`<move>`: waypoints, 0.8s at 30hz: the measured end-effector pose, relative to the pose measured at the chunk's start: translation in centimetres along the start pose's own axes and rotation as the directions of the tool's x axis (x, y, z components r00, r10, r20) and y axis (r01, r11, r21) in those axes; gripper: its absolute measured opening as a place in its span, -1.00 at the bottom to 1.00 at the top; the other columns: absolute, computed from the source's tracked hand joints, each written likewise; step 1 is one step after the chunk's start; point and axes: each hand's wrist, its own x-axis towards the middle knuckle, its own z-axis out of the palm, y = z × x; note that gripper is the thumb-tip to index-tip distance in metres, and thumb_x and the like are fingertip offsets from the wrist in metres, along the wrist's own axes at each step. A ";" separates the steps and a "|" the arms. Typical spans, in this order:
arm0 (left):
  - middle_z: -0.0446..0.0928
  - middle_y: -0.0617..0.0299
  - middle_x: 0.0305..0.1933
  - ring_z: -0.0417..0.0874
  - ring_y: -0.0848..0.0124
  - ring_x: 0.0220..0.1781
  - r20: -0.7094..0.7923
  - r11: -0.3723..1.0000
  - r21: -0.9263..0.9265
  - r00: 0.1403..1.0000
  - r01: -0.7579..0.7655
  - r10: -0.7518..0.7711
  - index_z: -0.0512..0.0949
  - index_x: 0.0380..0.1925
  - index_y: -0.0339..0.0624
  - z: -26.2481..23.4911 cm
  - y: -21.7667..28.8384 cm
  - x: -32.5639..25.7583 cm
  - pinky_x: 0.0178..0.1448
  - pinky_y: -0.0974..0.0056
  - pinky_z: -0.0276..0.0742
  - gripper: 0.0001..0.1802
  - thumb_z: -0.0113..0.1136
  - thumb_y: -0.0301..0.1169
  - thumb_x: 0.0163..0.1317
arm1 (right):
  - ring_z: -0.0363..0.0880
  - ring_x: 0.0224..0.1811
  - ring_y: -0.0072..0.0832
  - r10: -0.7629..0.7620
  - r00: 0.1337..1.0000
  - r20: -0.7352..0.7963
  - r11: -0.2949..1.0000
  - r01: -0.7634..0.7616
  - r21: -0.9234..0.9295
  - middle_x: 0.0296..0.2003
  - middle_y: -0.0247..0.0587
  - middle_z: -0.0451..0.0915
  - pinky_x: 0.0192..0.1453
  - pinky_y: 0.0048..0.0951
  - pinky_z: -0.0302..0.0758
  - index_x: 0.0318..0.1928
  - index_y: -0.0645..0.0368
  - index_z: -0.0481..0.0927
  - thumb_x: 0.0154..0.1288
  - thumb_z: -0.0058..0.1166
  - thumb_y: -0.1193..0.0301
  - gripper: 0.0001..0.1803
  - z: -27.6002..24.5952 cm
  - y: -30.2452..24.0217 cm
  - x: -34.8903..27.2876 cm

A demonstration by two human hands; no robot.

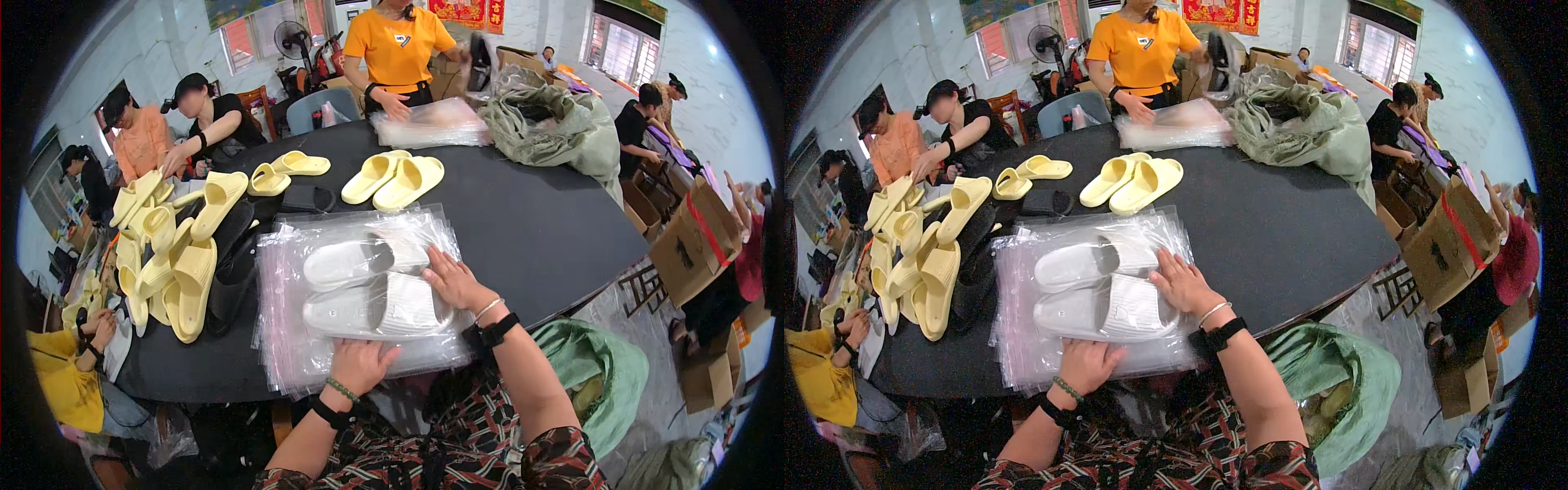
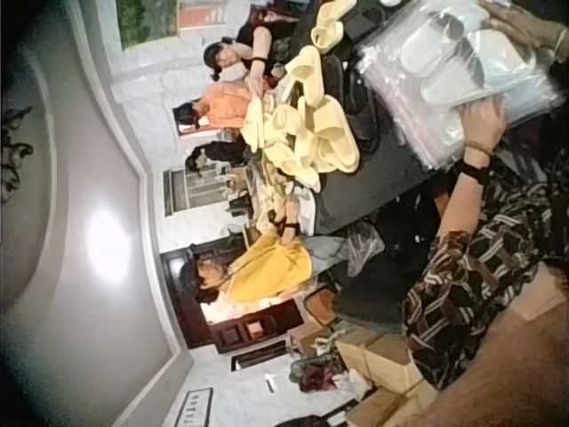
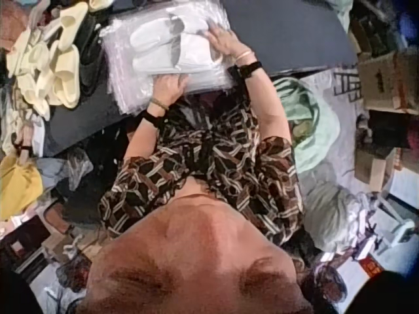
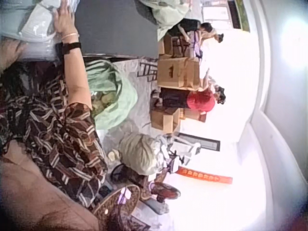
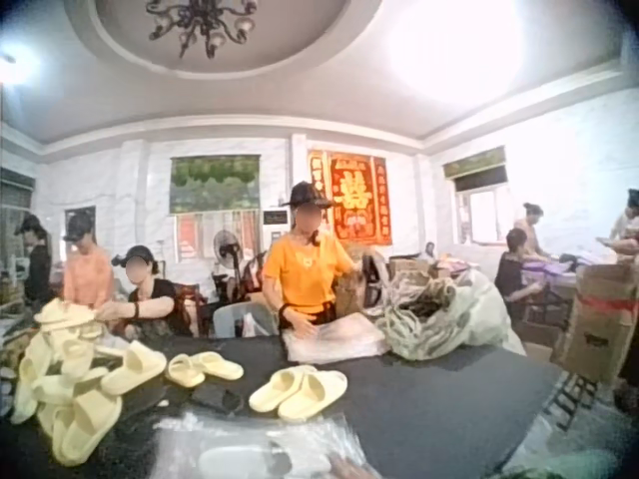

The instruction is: The recorder is placing pairs of yellow and white slippers into plastic bags.

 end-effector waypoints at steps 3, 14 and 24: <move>0.69 0.00 -0.34 0.68 0.01 -0.23 -0.122 0.997 0.020 0.990 -0.070 0.072 0.70 -0.20 -0.12 0.0 -0.5 0.0 0.20 -0.10 0.29 -0.49 0.09 0.11 0.34 | -0.22 0.66 -0.12 0.119 0.993 -0.007 0.991 -0.119 -0.066 0.62 -0.23 -0.15 0.63 0.02 -0.13 0.60 0.08 -0.12 0.53 -0.57 -0.26 -0.11 0.1 -0.8 -0.4; 0.66 -0.01 -0.48 0.67 0.00 -0.34 -0.032 0.999 0.034 0.999 -0.029 0.030 0.69 -0.54 -0.17 0.3 -0.6 -0.8 0.06 -0.15 0.41 -0.45 0.16 0.11 0.31 | 0.64 -0.04 0.12 0.177 0.858 -0.481 0.981 -0.114 0.158 -0.16 0.20 0.68 0.08 -0.08 0.56 -0.08 0.33 0.55 0.35 0.16 0.28 -0.67 -1.6 1.5 0.7; 0.65 -0.03 -0.47 0.67 0.02 -0.34 0.030 1.000 -0.024 0.999 0.012 -0.011 0.69 -0.59 -0.15 1.0 -0.9 -0.4 0.03 -0.14 0.46 -0.36 0.02 0.15 0.38 | 0.68 -0.17 0.09 0.230 0.827 -0.513 0.968 -0.139 0.208 -0.31 0.11 0.70 -0.06 -0.03 0.59 -0.18 0.19 0.63 0.25 0.21 0.30 -0.76 -0.2 1.3 2.6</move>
